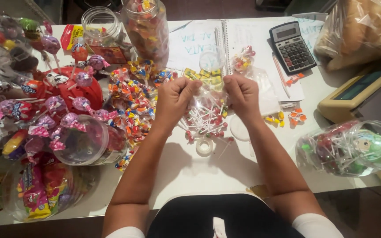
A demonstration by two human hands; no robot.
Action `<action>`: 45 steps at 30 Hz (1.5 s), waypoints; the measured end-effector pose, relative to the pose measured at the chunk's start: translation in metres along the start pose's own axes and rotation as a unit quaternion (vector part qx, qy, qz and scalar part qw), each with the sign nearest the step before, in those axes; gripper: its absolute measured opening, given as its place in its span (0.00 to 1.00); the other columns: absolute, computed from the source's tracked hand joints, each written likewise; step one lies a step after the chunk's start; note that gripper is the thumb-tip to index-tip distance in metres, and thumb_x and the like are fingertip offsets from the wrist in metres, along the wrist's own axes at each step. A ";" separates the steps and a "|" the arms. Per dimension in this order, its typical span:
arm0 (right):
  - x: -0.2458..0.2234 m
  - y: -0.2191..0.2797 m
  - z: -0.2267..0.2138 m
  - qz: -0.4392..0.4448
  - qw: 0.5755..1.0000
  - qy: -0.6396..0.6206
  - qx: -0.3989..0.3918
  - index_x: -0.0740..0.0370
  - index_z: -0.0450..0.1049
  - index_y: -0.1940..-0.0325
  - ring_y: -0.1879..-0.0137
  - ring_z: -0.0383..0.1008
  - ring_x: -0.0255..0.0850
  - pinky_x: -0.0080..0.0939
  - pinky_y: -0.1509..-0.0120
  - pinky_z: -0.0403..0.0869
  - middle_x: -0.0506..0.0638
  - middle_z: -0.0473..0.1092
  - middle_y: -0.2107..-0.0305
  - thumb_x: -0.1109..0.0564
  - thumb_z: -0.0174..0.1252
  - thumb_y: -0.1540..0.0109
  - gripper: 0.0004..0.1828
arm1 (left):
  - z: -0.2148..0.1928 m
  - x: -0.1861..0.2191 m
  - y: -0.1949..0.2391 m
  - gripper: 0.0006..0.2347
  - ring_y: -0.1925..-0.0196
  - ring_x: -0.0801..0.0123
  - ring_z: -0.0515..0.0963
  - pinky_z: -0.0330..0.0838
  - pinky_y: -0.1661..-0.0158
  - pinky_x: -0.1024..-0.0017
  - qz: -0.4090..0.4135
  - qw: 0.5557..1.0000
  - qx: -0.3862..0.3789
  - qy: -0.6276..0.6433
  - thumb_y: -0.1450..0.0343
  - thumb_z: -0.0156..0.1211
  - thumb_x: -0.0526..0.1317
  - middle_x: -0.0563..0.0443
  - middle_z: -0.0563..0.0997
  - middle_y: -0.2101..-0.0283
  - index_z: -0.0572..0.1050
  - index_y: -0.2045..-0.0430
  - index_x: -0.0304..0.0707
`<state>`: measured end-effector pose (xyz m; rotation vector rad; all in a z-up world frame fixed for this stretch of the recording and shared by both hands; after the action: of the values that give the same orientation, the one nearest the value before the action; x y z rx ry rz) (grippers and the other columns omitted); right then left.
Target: The person is sorting and packaging various types of candies and lollipops into a clear plastic container on a workstation.
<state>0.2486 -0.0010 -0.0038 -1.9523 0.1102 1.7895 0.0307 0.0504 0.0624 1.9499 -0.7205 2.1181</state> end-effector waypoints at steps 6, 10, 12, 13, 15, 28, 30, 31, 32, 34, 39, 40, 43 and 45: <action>-0.073 0.003 0.017 -0.037 0.999 -0.033 -0.018 0.68 0.77 0.61 0.76 0.76 0.37 0.34 0.69 0.77 0.55 0.72 0.81 0.64 0.69 0.36 0.06 | -0.002 0.000 -0.005 0.07 0.70 0.76 0.82 0.81 0.65 0.75 0.010 0.999 0.019 0.042 0.32 0.74 0.35 0.48 0.84 0.73 0.83 0.64 0.35; -0.072 0.003 0.014 -0.028 0.999 -0.015 -0.031 0.68 0.77 0.65 0.77 0.73 0.33 0.30 0.71 0.74 0.53 0.72 0.82 0.66 0.69 0.38 0.05 | -0.007 0.002 -0.002 0.07 0.78 0.79 0.78 0.75 0.73 0.81 -0.006 1.000 0.028 0.011 0.34 0.76 0.37 0.51 0.79 0.81 0.83 0.69 0.35; -0.058 0.004 0.007 -0.020 0.999 -0.023 -0.023 0.68 0.73 0.71 0.83 0.69 0.34 0.29 0.79 0.69 0.54 0.68 0.88 0.64 0.68 0.36 0.12 | -0.010 0.004 -0.002 0.09 0.76 0.72 0.80 0.74 0.73 0.75 0.060 0.986 0.053 -0.143 0.31 0.74 0.46 0.51 0.80 0.80 0.83 0.71 0.41; -0.059 0.005 0.007 -0.018 0.999 -0.023 -0.024 0.68 0.73 0.71 0.83 0.69 0.34 0.29 0.79 0.69 0.54 0.68 0.88 0.64 0.68 0.36 0.12 | -0.009 0.002 -0.002 0.09 0.76 0.72 0.80 0.74 0.73 0.75 0.057 0.987 0.053 -0.143 0.31 0.74 0.46 0.51 0.80 0.80 0.83 0.71 0.41; -0.062 0.005 0.005 0.004 1.000 0.024 -0.008 0.67 0.73 0.73 0.82 0.68 0.33 0.28 0.77 0.70 0.53 0.66 0.88 0.59 0.72 0.37 0.16 | -0.008 0.007 -0.001 0.15 0.51 0.53 0.83 0.80 0.57 0.65 0.159 0.972 0.081 -0.151 0.30 0.74 0.44 0.41 0.82 0.57 0.80 0.55 0.35; -0.073 0.009 0.013 -0.035 0.990 0.116 -0.070 0.61 0.74 0.76 0.82 0.62 0.32 0.30 0.72 0.62 0.48 0.64 0.90 0.57 0.68 0.32 0.18 | 0.009 0.003 0.004 0.14 0.50 0.54 0.84 0.77 0.50 0.58 0.210 0.931 -0.111 -0.277 0.30 0.70 0.42 0.50 0.84 0.54 0.67 0.59 0.45; -0.073 0.006 0.011 -0.051 0.988 0.125 -0.075 0.63 0.75 0.70 0.80 0.64 0.34 0.32 0.70 0.64 0.50 0.66 0.87 0.56 0.61 0.28 0.16 | 0.009 0.012 0.003 0.06 0.50 0.56 0.84 0.78 0.50 0.64 0.212 0.945 -0.064 -0.239 0.27 0.67 0.41 0.52 0.85 0.55 0.74 0.65 0.47; -0.078 0.007 0.012 -0.052 0.988 0.124 -0.075 0.63 0.75 0.70 0.80 0.64 0.34 0.32 0.70 0.64 0.50 0.66 0.87 0.56 0.61 0.28 0.16 | 0.007 0.014 0.002 0.06 0.50 0.56 0.84 0.78 0.50 0.64 0.212 0.945 -0.063 -0.240 0.27 0.67 0.41 0.52 0.85 0.55 0.74 0.65 0.47; -0.086 0.007 0.011 -0.077 0.990 0.100 -0.061 0.62 0.75 0.62 0.77 0.65 0.34 0.32 0.68 0.64 0.50 0.67 0.83 0.55 0.63 0.30 0.10 | 0.005 0.016 0.000 0.05 0.50 0.54 0.85 0.77 0.49 0.63 0.196 0.957 -0.056 -0.206 0.27 0.68 0.40 0.49 0.85 0.55 0.77 0.67 0.45; -0.100 0.009 0.010 -0.103 0.991 0.076 -0.046 0.61 0.75 0.53 0.74 0.65 0.33 0.33 0.67 0.64 0.50 0.68 0.80 0.53 0.65 0.31 0.10 | 0.003 0.019 -0.001 0.04 0.50 0.53 0.85 0.77 0.48 0.62 0.180 0.967 -0.048 -0.171 0.27 0.68 0.39 0.45 0.85 0.54 0.79 0.68 0.42; -0.108 0.005 0.003 -0.068 0.982 0.155 -0.089 0.58 0.70 0.51 0.72 0.59 0.26 0.21 0.70 0.62 0.45 0.68 0.67 0.61 0.63 0.31 0.08 | -0.002 0.016 0.000 0.04 0.63 0.76 0.81 0.79 0.57 0.80 0.090 0.991 -0.017 -0.102 0.29 0.70 0.33 0.55 0.83 0.65 0.80 0.67 0.40; -0.103 0.002 -0.002 -0.064 0.982 0.155 -0.089 0.58 0.70 0.51 0.72 0.59 0.26 0.21 0.70 0.62 0.45 0.68 0.67 0.61 0.63 0.31 0.08 | -0.003 0.016 0.000 0.04 0.63 0.76 0.81 0.79 0.57 0.80 0.086 0.991 -0.017 -0.101 0.29 0.70 0.33 0.55 0.83 0.65 0.80 0.67 0.40; -0.083 -0.004 -0.008 -0.066 0.938 0.315 -0.133 0.63 0.76 0.59 0.65 0.73 0.39 0.36 0.59 0.73 0.50 0.74 0.64 0.62 0.66 0.34 0.04 | -0.003 0.014 0.003 0.07 0.64 0.77 0.80 0.80 0.60 0.82 0.046 0.992 -0.012 -0.118 0.28 0.69 0.33 0.58 0.81 0.65 0.76 0.64 0.45; -0.059 -0.006 -0.006 0.010 0.874 0.450 -0.183 0.55 0.81 0.59 0.65 0.75 0.39 0.41 0.59 0.71 0.46 0.78 0.67 0.56 0.70 0.38 0.05 | -0.003 0.017 0.004 0.10 0.61 0.76 0.83 0.82 0.56 0.79 0.047 0.993 -0.010 -0.111 0.29 0.70 0.33 0.56 0.83 0.64 0.75 0.59 0.47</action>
<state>0.2485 -0.0135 0.0549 -2.9210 0.0988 0.7899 0.0245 0.0450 0.0779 2.2044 -0.8870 1.9545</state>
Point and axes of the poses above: each hand's wrist, its own y-axis away from the middle knuckle, its own z-axis out of the palm, x = y × z, the point moved 3 cm from there along -y, towards the middle knuckle
